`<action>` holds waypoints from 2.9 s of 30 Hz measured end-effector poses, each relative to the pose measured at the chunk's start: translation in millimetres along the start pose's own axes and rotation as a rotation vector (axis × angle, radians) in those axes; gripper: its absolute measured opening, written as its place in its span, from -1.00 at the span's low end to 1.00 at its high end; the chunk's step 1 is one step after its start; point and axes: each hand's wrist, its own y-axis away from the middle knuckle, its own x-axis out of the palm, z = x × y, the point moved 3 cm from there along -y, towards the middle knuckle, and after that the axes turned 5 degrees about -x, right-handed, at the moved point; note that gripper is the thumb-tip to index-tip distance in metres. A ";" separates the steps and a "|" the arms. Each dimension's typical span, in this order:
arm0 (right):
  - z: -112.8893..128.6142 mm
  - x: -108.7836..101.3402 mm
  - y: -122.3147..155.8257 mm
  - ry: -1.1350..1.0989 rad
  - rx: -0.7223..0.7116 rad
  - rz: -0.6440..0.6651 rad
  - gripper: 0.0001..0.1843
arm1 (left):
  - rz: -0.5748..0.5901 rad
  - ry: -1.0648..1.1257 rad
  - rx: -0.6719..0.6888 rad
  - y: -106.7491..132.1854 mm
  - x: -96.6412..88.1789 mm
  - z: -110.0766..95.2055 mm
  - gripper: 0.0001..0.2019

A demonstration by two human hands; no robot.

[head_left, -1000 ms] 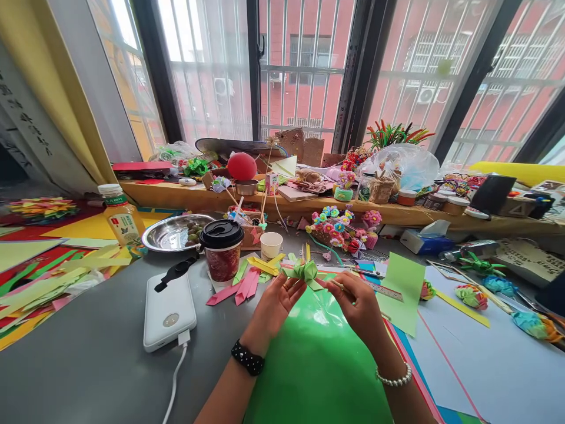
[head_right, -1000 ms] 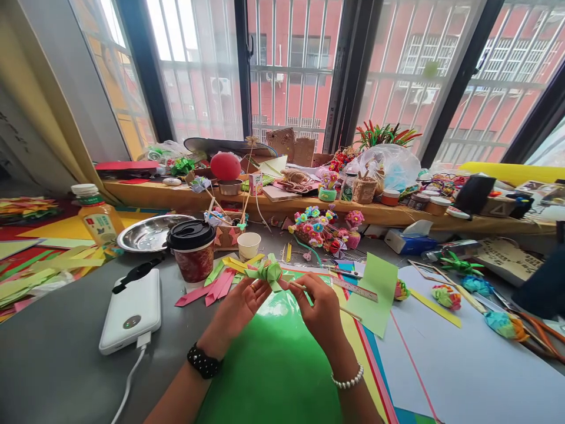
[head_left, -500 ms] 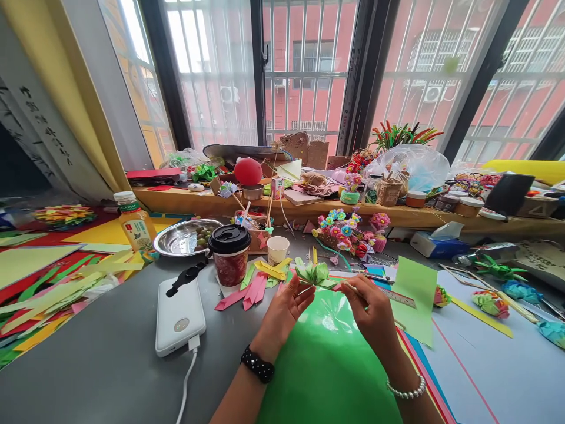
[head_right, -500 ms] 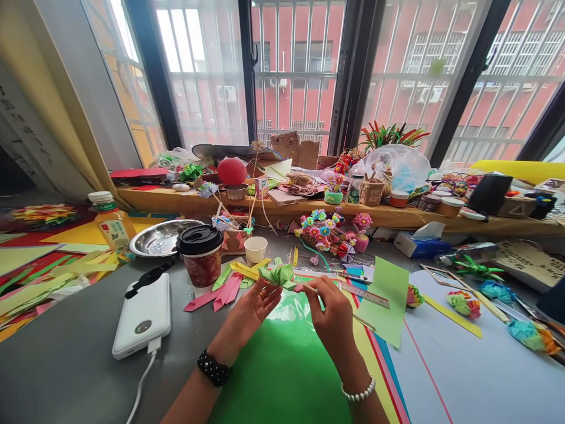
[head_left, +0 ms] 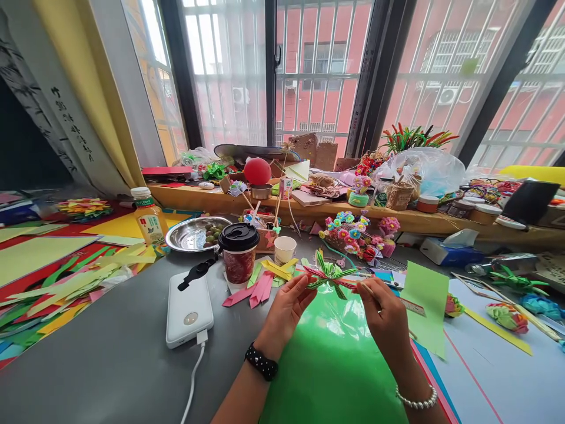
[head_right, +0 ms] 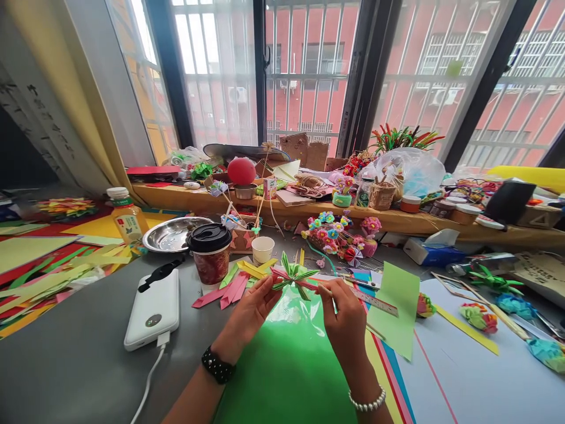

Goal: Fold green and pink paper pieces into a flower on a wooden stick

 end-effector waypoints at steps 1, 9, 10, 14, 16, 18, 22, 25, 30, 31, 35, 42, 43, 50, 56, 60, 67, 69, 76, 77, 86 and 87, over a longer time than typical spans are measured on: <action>-0.1 0.2 0.1 0.002 0.000 -0.001 -0.70 | 0.005 -0.004 0.001 0.0 -0.2 0.0 -0.97; 1.6 -1.0 -0.9 0.029 -0.005 -0.024 -0.69 | 0.044 -0.048 0.000 3.7 1.9 -0.6 -0.86; 2.0 -1.2 -1.1 0.026 -0.008 -0.025 -0.69 | 0.035 -0.056 -0.002 4.1 2.3 -0.6 -0.85; 3.5 -1.2 -1.3 0.028 -0.013 -0.009 -0.68 | 0.028 -0.055 0.011 3.6 2.3 -0.7 -0.86; 3.2 -0.8 -1.2 0.041 -0.002 0.003 -0.68 | 0.041 -0.060 0.019 3.0 2.1 -0.6 -0.86; 1.8 -0.3 -1.0 0.053 0.007 0.006 -0.68 | 0.053 -0.087 0.016 2.7 2.3 -0.2 -0.84; -2.0 2.2 -0.5 0.071 -0.041 0.009 -0.67 | 0.015 -0.130 0.016 2.4 2.0 0.7 -0.80; -4.3 4.1 0.0 0.087 -0.053 0.006 -0.66 | -0.020 -0.152 0.046 1.6 0.8 0.7 -0.81; -2.7 5.6 -0.1 0.024 -0.073 0.043 -0.75 | -0.057 -0.203 0.134 -0.1 -3.8 -0.7 -0.83; -2.4 5.8 -0.3 0.003 -0.065 0.058 -0.78 | -0.066 -0.206 0.139 -0.4 -4.9 -0.6 -0.83; -1.1 5.6 -0.7 -0.020 -0.060 0.078 -0.77 | -0.091 -0.244 0.134 -0.9 -6.7 -0.1 -0.82; 1.8 2.3 -1.2 0.004 -0.120 0.049 -0.78 | -0.115 -0.367 0.120 2.2 -1.2 -1.2 -0.82; 2.3 1.4 -1.4 0.013 -0.123 0.039 -0.78 | -0.116 -0.381 0.122 2.6 -0.5 -1.6 -0.83; 4.5 -1.7 -3.6 0.035 -0.117 0.004 -0.81 | -0.104 -0.469 0.138 -0.6 -3.0 -0.9 -0.84; 6.1 2.7 -2.1 0.050 -0.117 -0.003 -0.81 | -0.130 -0.660 0.519 12.5 5.2 -12.4 -0.85; 4.2 8.5 1.7 0.115 -0.129 0.015 -0.81 | -0.004 -0.907 0.780 29.0 20.0 -11.4 -0.80; 10.1 12.5 6.4 0.215 -0.257 0.012 -0.81 | 0.059 -1.058 0.770 26.6 21.0 -0.3 -0.80; 13.8 12.7 7.4 0.232 -0.283 -0.001 -0.80 | 0.047 -1.055 0.767 25.7 20.0 -0.1 -0.82; 20.2 14.6 9.0 0.256 -0.326 -0.067 -0.79 | -0.005 -1.180 1.023 31.7 25.1 -1.7 -0.87; 20.7 14.4 9.1 0.251 -0.338 -0.085 -0.78 | -0.016 -1.254 1.104 33.2 26.8 -1.4 -0.87; 23.4 13.9 9.1 0.267 -0.376 -0.119 -0.77 | -0.055 -1.504 1.337 36.4 30.5 0.1 -0.93; 23.4 13.9 9.2 0.268 -0.374 -0.122 -0.76 | -0.058 -1.508 1.334 36.5 30.6 0.0 -0.94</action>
